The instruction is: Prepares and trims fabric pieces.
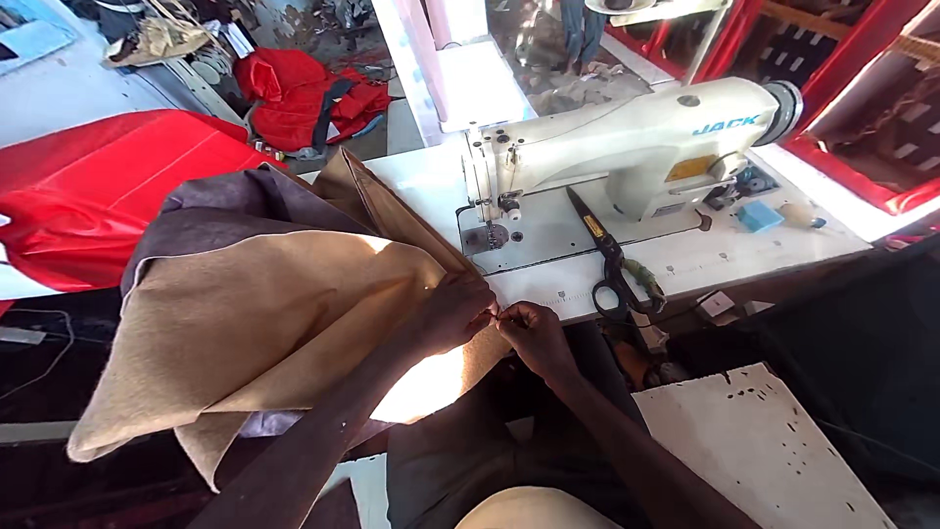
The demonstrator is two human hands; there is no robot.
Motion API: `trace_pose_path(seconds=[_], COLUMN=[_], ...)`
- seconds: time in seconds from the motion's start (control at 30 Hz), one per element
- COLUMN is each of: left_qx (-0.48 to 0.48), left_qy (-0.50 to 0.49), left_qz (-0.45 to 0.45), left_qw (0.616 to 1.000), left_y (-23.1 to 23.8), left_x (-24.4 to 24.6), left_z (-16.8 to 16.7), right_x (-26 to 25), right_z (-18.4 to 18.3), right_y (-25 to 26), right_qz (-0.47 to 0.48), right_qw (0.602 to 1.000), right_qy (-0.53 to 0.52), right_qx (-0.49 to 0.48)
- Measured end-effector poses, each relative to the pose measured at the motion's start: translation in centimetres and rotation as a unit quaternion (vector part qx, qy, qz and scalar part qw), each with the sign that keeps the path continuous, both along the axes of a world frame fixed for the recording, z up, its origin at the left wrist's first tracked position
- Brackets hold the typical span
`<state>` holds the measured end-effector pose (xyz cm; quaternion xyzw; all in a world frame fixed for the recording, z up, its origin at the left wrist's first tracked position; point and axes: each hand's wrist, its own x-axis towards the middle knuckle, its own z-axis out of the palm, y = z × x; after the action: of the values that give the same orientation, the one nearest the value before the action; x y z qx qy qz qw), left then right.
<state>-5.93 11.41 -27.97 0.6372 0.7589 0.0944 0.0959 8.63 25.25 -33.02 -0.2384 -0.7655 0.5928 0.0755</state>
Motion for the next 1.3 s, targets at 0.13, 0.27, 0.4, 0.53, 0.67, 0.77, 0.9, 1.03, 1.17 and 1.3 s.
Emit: trace_pose_path(seconds=[0.13,0.27,0.4,0.53,0.67,0.77,0.9,1.03,1.17,1.3], left_qx=[0.002,0.000,0.020,0.049,0.177,0.275,0.306,0.339,0.366,0.383], left_qy=[0.009,0.005,-0.002,0.021,0.132,0.191,0.101,-0.064,-0.069,-0.049], left_qz=[-0.003,0.000,-0.001,0.014,0.091,0.165,0.228,0.236,0.235,0.197], left_qw=[1.000,1.000,1.000,0.998,0.971,0.928,0.919,0.908,0.898,0.901], left_y=[-0.1,-0.1,-0.1,-0.5,-2.3,-4.2,-5.4,-6.0,-6.2,-6.3], left_x=[-0.1,-0.1,-0.2,0.3,3.5,6.8,8.4,8.5,8.6,8.5], left_z=[-0.2,0.1,-0.4,-0.5,0.6,0.1,-0.5,0.0,0.7,1.5], right_x=[-0.1,-0.2,-0.4,-0.4,0.1,0.6,1.1,1.1,1.3,1.5], right_z=[0.0,-0.2,-0.4,0.0,1.0,1.9,3.9,5.2,5.6,5.8], right_y=[-0.1,-0.2,-0.4,-0.5,-0.1,0.1,-0.8,-2.2,-3.2,-3.7], right_qz=[0.000,0.000,-0.001,0.004,0.022,0.047,0.090,0.102,0.108,0.104], right_qw=[1.000,1.000,0.999,0.989,0.952,0.928,0.909,0.897,0.900,0.907], right_qy=[-0.004,0.004,0.022,0.020,0.012,0.017,0.038,0.116,0.183,0.243], right_qx=[-0.008,-0.021,-0.040,-0.143,-0.304,-0.368,-0.405,-0.414,-0.380,-0.327])
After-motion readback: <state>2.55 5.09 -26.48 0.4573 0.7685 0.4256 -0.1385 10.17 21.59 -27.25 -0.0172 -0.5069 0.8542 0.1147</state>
